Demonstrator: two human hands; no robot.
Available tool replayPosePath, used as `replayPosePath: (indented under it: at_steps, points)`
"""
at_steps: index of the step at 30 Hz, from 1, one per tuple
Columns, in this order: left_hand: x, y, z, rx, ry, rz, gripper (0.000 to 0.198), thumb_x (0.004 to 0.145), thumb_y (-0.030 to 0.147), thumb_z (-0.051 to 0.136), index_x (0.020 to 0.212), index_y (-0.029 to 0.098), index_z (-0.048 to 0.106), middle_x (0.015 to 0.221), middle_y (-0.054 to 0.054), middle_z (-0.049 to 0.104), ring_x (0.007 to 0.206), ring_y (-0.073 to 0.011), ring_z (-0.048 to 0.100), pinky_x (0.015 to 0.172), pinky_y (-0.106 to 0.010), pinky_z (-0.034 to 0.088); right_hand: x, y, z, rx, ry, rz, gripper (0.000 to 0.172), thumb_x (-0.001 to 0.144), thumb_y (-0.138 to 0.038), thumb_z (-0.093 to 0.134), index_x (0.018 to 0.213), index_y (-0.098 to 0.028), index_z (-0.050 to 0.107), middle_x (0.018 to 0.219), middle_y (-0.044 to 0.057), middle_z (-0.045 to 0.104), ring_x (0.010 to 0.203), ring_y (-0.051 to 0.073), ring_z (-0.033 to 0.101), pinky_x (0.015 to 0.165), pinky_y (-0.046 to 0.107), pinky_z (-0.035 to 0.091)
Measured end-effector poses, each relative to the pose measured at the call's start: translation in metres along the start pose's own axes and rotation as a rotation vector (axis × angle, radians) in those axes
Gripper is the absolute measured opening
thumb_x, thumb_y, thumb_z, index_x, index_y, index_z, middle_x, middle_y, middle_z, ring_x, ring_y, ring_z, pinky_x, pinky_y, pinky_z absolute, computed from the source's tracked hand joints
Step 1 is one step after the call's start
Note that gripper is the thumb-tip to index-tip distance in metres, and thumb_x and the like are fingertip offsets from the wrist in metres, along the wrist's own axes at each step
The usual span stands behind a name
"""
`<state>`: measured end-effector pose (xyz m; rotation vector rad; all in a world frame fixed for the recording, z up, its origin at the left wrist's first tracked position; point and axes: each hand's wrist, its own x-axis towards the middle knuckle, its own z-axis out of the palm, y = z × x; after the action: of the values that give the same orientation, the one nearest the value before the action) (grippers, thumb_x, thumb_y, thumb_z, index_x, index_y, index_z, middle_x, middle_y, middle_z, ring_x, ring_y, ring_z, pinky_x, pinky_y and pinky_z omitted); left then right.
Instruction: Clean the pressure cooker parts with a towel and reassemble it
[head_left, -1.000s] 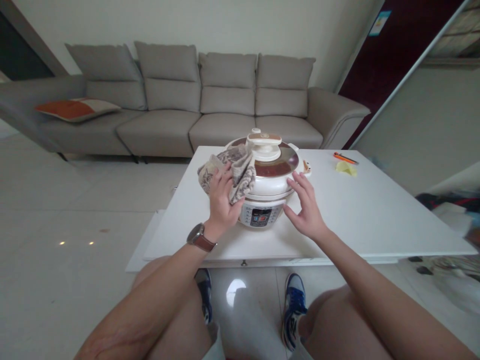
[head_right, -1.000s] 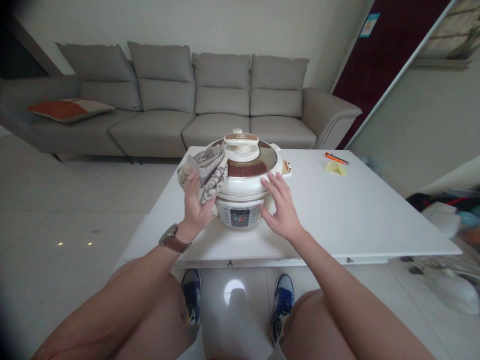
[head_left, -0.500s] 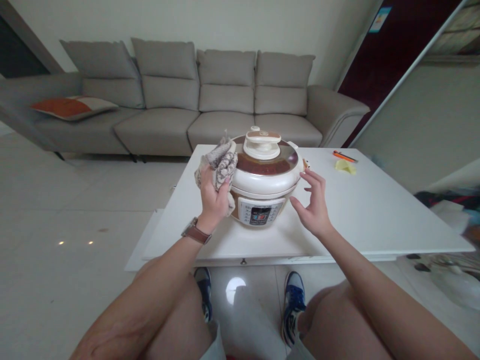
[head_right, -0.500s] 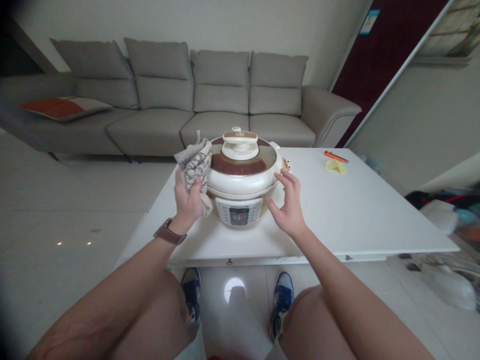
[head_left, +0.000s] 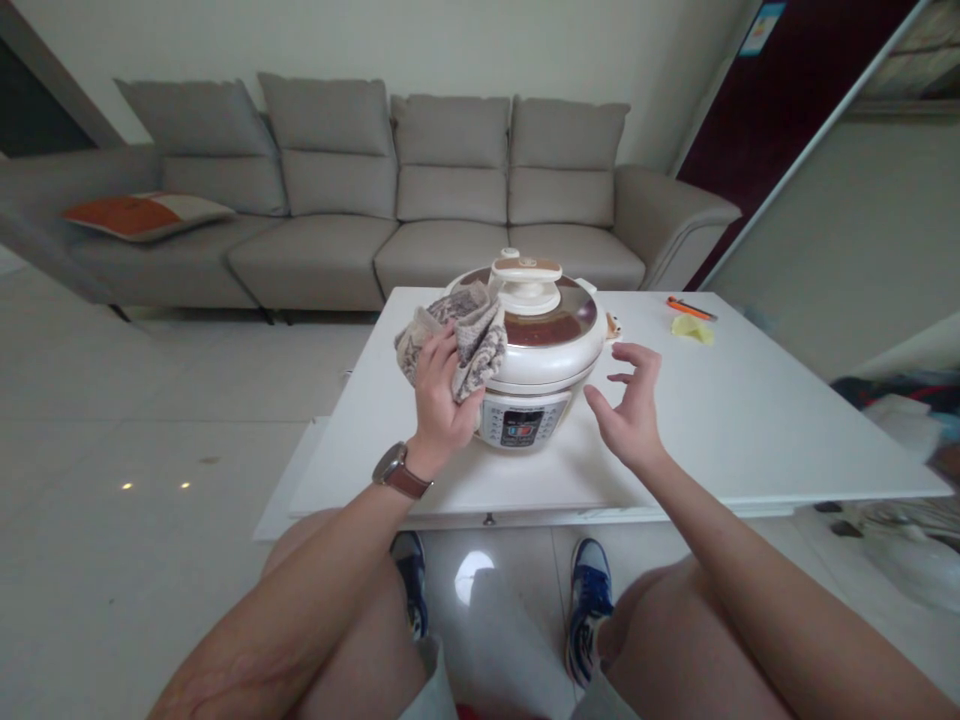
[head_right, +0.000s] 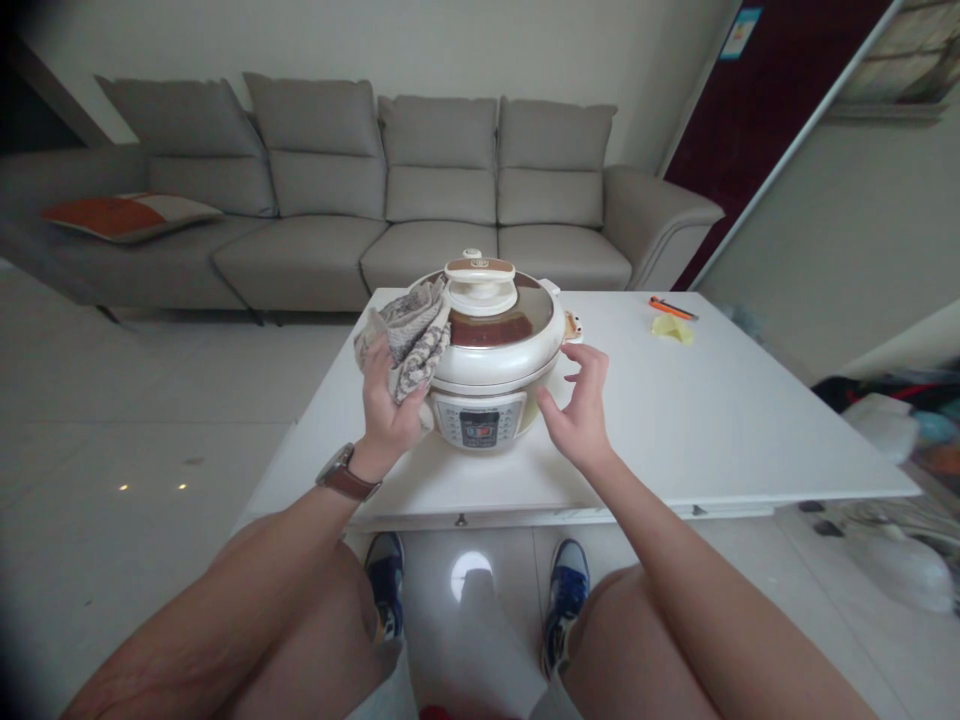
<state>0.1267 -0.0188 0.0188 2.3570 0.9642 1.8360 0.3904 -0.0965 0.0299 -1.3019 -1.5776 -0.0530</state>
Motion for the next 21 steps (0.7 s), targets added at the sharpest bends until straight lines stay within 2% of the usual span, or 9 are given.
replayPosePath:
  at_steps: [4,7,13,15,18,21]
  points:
    - [0.001,0.001,-0.001,0.017,-0.009,-0.018,0.053,0.096,0.056,0.049,0.134,0.021,0.06,0.138,-0.014,0.063,0.14,-0.0354,0.05,0.121,-0.058,0.034,0.0,0.0,0.001,-0.005,-0.069,0.007,0.045,0.089,-0.036,0.062,0.132,-0.03,0.048,0.127,0.011,0.051,0.118,0.031,0.054,0.086,0.047,0.057]
    - [0.001,0.0,-0.001,0.001,0.003,-0.039,0.055,0.096,0.058,0.049,0.138,0.022,0.057,0.14,-0.014,0.062,0.141,-0.0348,0.05,0.12,-0.057,0.035,0.0,0.001,0.001,-0.022,-0.071,0.018,0.045,0.088,-0.036,0.063,0.132,-0.03,0.049,0.127,0.011,0.051,0.119,0.031,0.053,0.086,0.048,0.057]
    - [-0.001,-0.006,0.006,-0.096,0.139,-0.29,0.054,0.102,0.051,0.044,0.148,0.023,0.047,0.149,-0.015,0.055,0.142,-0.0292,0.049,0.122,-0.053,0.033,0.001,-0.001,-0.002,0.006,-0.065,0.021,0.045,0.088,-0.034,0.063,0.131,-0.03,0.051,0.13,0.011,0.053,0.123,0.032,0.053,0.088,0.048,0.056]
    - [-0.001,-0.007,0.007,-0.09,0.161,-0.316,0.054,0.103,0.05,0.043,0.149,0.023,0.046,0.149,-0.015,0.055,0.143,-0.0285,0.049,0.122,-0.053,0.033,0.001,-0.002,-0.003,0.016,-0.073,0.012,0.043,0.089,-0.033,0.062,0.131,-0.03,0.052,0.132,0.011,0.054,0.124,0.032,0.053,0.088,0.047,0.056]
    - [-0.002,-0.003,0.003,-0.036,0.077,-0.152,0.055,0.099,0.052,0.049,0.146,0.023,0.052,0.148,-0.014,0.057,0.145,-0.0313,0.047,0.123,-0.054,0.031,0.001,-0.002,-0.005,0.018,-0.083,0.006,0.04,0.09,-0.034,0.062,0.128,-0.031,0.054,0.136,0.011,0.055,0.129,0.032,0.053,0.089,0.047,0.057]
    - [-0.003,0.007,-0.002,0.029,-0.139,0.139,0.053,0.095,0.058,0.052,0.136,0.027,0.062,0.145,-0.01,0.062,0.148,-0.0336,0.044,0.127,-0.059,0.022,0.0,-0.001,-0.006,0.022,-0.09,0.006,0.037,0.091,-0.036,0.062,0.127,-0.031,0.055,0.138,0.011,0.056,0.131,0.032,0.053,0.088,0.047,0.058]
